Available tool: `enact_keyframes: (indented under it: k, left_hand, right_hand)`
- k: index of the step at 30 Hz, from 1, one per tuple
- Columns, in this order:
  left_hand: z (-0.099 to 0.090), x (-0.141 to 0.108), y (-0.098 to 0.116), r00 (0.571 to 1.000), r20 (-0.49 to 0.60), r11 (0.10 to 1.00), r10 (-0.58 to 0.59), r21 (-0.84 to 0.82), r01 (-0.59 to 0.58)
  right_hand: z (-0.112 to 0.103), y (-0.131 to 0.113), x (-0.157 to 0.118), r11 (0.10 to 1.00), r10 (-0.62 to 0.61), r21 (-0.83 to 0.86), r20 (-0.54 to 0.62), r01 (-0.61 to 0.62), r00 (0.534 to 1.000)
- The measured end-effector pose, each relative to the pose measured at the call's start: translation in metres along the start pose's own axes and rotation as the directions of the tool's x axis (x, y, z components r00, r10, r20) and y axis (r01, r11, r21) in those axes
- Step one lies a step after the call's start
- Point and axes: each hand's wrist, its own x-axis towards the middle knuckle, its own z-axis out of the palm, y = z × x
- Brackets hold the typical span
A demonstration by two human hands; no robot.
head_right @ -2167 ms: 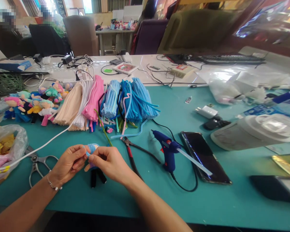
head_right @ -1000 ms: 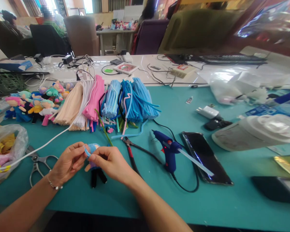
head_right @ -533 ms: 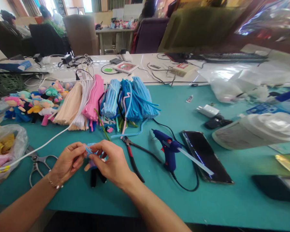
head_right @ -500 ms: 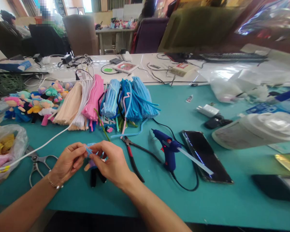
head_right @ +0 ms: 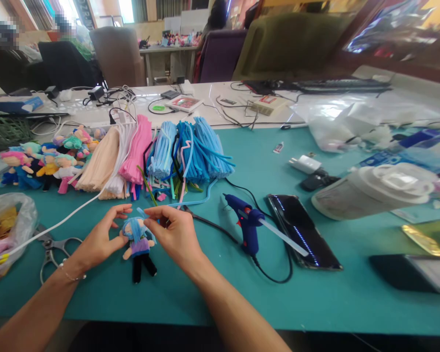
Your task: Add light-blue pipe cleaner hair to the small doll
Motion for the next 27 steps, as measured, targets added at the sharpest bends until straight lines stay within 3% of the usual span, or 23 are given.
enact_keyframes:
  k: [5,10,14,18,22,27]
  left_hand:
    - [0.004,-0.002,-0.001,0.997,0.082,0.999,-0.008,0.052,0.004]
    - [0.003,0.0,0.008,0.996,0.069,0.998,-0.055,0.017,0.054]
    - [0.005,-0.002,0.011,0.999,-0.017,0.998,-0.041,-0.057,0.04]
    - [0.012,-0.008,0.008,0.983,-0.133,0.985,0.13,-0.094,-0.143]
    - [0.016,-0.012,0.006,0.917,-0.219,0.936,0.332,-0.043,-0.349]
    - [0.013,-0.014,0.009,0.851,-0.241,0.882,0.468,0.07,-0.465]
  right_hand:
    - [0.001,0.004,0.0,1.0,-0.011,0.008,0.004,0.011,1.0]
    - [0.001,0.0,-0.001,0.997,-0.059,-0.047,0.011,0.06,0.998]
    - [-0.001,-0.005,-0.002,0.988,-0.129,-0.078,0.013,0.13,0.992]
    - [-0.003,-0.01,-0.005,0.96,-0.26,-0.108,-0.002,0.258,0.966]
    - [-0.004,-0.014,-0.008,0.901,-0.407,-0.163,0.003,0.403,0.913]
    - [-0.005,-0.018,-0.015,0.842,-0.495,-0.227,0.04,0.49,0.868]
